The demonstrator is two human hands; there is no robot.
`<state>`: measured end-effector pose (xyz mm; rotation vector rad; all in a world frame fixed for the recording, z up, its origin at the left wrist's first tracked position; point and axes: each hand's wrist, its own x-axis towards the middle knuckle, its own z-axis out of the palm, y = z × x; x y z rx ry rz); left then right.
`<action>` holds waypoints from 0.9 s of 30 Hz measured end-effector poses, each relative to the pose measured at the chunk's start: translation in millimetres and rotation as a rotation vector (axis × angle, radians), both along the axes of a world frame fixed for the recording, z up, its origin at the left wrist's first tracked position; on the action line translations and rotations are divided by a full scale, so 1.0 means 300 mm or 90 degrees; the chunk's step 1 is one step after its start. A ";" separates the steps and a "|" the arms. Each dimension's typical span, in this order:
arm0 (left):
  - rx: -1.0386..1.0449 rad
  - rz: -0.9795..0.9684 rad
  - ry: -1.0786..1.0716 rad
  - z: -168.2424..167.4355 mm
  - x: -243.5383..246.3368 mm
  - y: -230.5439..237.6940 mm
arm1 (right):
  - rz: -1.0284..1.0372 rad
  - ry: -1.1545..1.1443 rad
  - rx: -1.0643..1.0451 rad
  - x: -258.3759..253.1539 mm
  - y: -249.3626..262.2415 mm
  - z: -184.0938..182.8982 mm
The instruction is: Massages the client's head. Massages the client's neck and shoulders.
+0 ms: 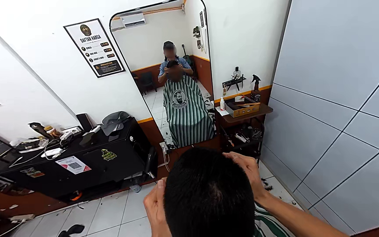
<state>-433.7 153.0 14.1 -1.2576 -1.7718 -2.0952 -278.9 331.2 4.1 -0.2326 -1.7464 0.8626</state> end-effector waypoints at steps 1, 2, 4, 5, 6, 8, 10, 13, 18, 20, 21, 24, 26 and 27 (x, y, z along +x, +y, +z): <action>0.007 -0.019 -0.015 0.004 0.005 -0.002 | 0.036 -0.002 -0.019 -0.001 -0.003 0.008; 0.006 -0.088 -0.064 0.017 0.010 -0.003 | 0.120 -0.021 -0.046 -0.001 -0.002 0.026; -0.003 -0.255 -0.151 0.056 0.009 0.005 | 0.308 -0.061 -0.089 -0.008 0.002 0.071; -0.004 -0.285 -0.137 0.065 0.003 0.008 | 0.340 -0.055 -0.088 -0.014 0.004 0.077; 0.001 -0.263 -0.101 0.067 -0.001 0.008 | 0.309 -0.029 -0.068 -0.021 0.009 0.067; -0.005 -0.121 -0.043 0.085 0.015 0.008 | 0.146 0.035 -0.047 -0.028 0.010 0.045; 0.005 -0.037 0.016 0.083 0.026 0.000 | 0.061 0.073 -0.035 -0.021 0.000 0.039; -0.008 -0.160 -0.087 0.106 0.044 -0.010 | 0.209 0.012 -0.048 -0.003 -0.009 0.053; 0.006 0.001 0.010 0.083 0.047 -0.015 | 0.080 0.103 -0.034 -0.005 -0.016 0.036; 0.013 -0.057 -0.031 0.078 0.042 -0.006 | 0.136 0.071 -0.083 -0.006 -0.025 0.052; 0.004 -0.116 -0.067 0.080 0.037 -0.005 | 0.195 0.019 -0.120 -0.002 -0.029 0.062; -0.021 -0.059 -0.083 0.115 0.059 0.002 | 0.169 -0.001 -0.120 -0.004 -0.021 0.055; -0.004 -0.003 -0.012 0.095 0.051 -0.002 | 0.082 0.067 -0.083 -0.007 -0.015 0.048; 0.008 -0.040 -0.029 0.099 0.052 -0.005 | 0.100 0.073 -0.078 -0.006 -0.017 0.052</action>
